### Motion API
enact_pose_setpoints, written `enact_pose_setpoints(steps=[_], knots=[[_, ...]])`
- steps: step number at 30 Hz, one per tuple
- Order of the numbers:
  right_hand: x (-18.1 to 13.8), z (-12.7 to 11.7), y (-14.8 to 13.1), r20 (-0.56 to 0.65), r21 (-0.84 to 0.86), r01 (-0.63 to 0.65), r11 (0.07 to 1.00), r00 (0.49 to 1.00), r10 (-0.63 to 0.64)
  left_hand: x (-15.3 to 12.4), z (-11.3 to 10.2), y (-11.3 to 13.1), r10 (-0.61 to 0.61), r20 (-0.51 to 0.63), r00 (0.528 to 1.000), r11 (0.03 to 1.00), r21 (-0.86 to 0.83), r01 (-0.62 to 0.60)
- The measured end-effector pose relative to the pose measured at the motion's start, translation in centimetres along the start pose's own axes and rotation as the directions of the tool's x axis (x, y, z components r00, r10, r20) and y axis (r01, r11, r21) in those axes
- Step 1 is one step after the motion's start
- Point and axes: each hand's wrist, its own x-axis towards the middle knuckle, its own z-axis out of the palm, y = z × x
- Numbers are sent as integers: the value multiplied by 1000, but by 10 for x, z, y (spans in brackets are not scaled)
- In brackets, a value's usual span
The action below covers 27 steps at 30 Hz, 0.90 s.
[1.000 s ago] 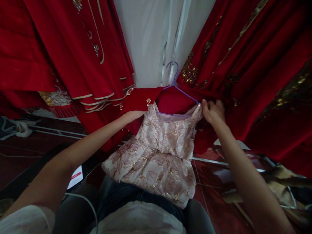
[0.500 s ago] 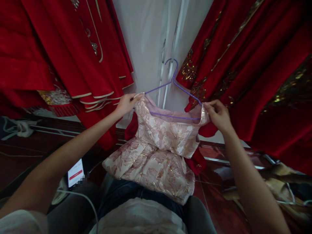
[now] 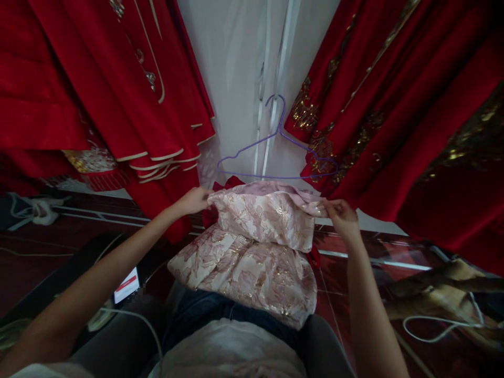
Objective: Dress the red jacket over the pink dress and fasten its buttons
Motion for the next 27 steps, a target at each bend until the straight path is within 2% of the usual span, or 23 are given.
enact_pose_setpoints(steps=[2, 5, 8, 11, 13, 15, 17, 19, 21, 24, 27], knots=[[-3, 0, -10, 62, -17, 62, 998, 996, -60, -6, 6, 24, 207, 42, 977, 966, 152, -211], [-11, 0, -38, 121, -44, 189, 981, 976, -182, 3, 13, 67, 458, -56, 887, 867, 248, -432], [-20, 2, -66, 247, -103, 305, 947, 930, -273, 32, 23, 96, 571, -138, 809, 799, 319, -510], [-26, 5, -78, 272, -129, 340, 932, 915, -296, 66, 44, 101, 588, -134, 798, 776, 372, -509], [-25, 8, -76, 212, -84, 305, 949, 936, -282, 81, 65, 96, 572, -158, 805, 785, 391, -481], [-22, 10, -70, 125, -21, 271, 962, 956, -266, 81, 88, 93, 539, -262, 801, 817, 396, -420], [-17, 9, -63, 19, 24, 272, 962, 962, -273, 68, 108, 96, 486, -411, 771, 862, 369, -346], [-11, 4, -57, -104, 28, 273, 962, 958, -269, 46, 118, 105, 443, -535, 720, 894, 321, -312], [-5, -7, -51, -244, -20, 236, 972, 941, -234, 26, 118, 115, 439, -580, 686, 898, 299, -322], [3, -27, -43, -445, -49, 157, 986, 880, -163, 15, 106, 117, 456, -575, 679, 890, 291, -351], [8, -42, -36, -510, 81, 92, 992, 859, -38, 24, 95, 102, 454, -584, 673, 890, 266, -370]])
